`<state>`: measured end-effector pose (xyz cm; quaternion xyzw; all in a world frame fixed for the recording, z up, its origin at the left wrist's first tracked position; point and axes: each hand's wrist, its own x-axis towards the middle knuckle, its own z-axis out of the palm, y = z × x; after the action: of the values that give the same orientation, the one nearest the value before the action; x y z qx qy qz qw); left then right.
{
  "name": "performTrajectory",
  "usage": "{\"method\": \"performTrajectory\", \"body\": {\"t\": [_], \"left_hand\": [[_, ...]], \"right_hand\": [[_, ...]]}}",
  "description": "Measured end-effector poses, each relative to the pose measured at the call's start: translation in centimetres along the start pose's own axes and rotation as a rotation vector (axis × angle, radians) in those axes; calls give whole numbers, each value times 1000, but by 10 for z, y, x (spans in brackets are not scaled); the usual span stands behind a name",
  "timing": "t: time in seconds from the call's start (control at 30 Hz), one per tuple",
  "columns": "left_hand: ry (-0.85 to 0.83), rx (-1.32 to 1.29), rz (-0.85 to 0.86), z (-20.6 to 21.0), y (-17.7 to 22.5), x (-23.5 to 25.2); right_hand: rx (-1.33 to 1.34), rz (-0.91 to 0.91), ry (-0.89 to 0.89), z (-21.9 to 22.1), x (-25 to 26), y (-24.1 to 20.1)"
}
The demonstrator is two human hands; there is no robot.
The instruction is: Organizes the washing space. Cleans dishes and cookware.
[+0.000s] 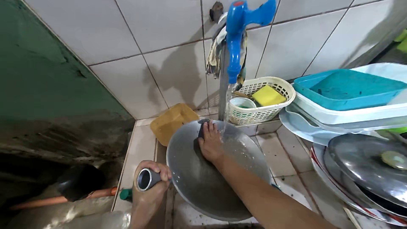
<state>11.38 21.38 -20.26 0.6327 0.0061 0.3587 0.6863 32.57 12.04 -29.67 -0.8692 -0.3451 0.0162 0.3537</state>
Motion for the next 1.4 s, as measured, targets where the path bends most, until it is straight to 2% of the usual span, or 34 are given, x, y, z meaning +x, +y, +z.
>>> {"method": "performTrajectory", "body": {"t": [0.03, 0.07, 0.1, 0.17, 0.2, 0.27, 0.33, 0.4, 0.5, 0.63, 0.7, 0.77, 0.9, 0.93, 1.0, 1.1, 1.2, 1.27, 1.33, 1.4], "left_hand": [[6, -10, -11, 1, 1, 0], [7, -22, -19, 1, 1, 1], [12, -29, -23, 0, 0, 1], [26, -21, -31, -6, -1, -1], [37, -5, -37, -7, -1, -2], [47, 5, -42, -7, 1, -2], [66, -19, -54, -8, 0, -4], [83, -32, -61, -10, -2, -4], [42, -39, -54, -11, -2, -3], [-21, -54, -33, -9, -6, 0], [-24, -65, -24, -8, -9, -1], [-26, -48, -13, -9, -12, -1], [-32, -64, -9, -13, -15, -1], [-42, -70, -7, -15, -15, -1], [-54, -75, -13, -20, -17, -4], [10, -65, -41, -20, -17, -9], [31, -44, -45, -17, -14, -10], [28, -38, -56, -16, -12, -9], [13, -34, -58, -14, -9, -9], [-4, -19, -47, -11, -8, -6]], "right_hand": [[58, 3, -94, -13, -9, -27], [129, 13, -327, -41, -19, -61], [279, -39, -435, -50, -32, -79], [611, -212, -538, -42, -64, -82], [690, -261, -644, -50, -78, -81], [715, -288, -842, -77, -103, -71], [667, -281, -912, -101, -128, -51], [500, -294, -917, -117, -145, -21], [39, -251, -921, -138, -136, 29], [-398, -210, -648, -133, -81, 77], [-419, -199, -512, -108, -52, 83], [-332, -177, -453, -78, -29, 68], [98, -185, -434, -26, -26, -13], [229, -208, -458, -25, -35, -34], [455, -245, -631, -41, -58, -63], [579, -274, -920, -81, -94, -61], [457, -282, -999, -117, -126, -23], [214, -287, -986, -136, -134, 8], [-54, -248, -900, -146, -127, 38], [-262, -223, -742, -142, -110, 63]]}}
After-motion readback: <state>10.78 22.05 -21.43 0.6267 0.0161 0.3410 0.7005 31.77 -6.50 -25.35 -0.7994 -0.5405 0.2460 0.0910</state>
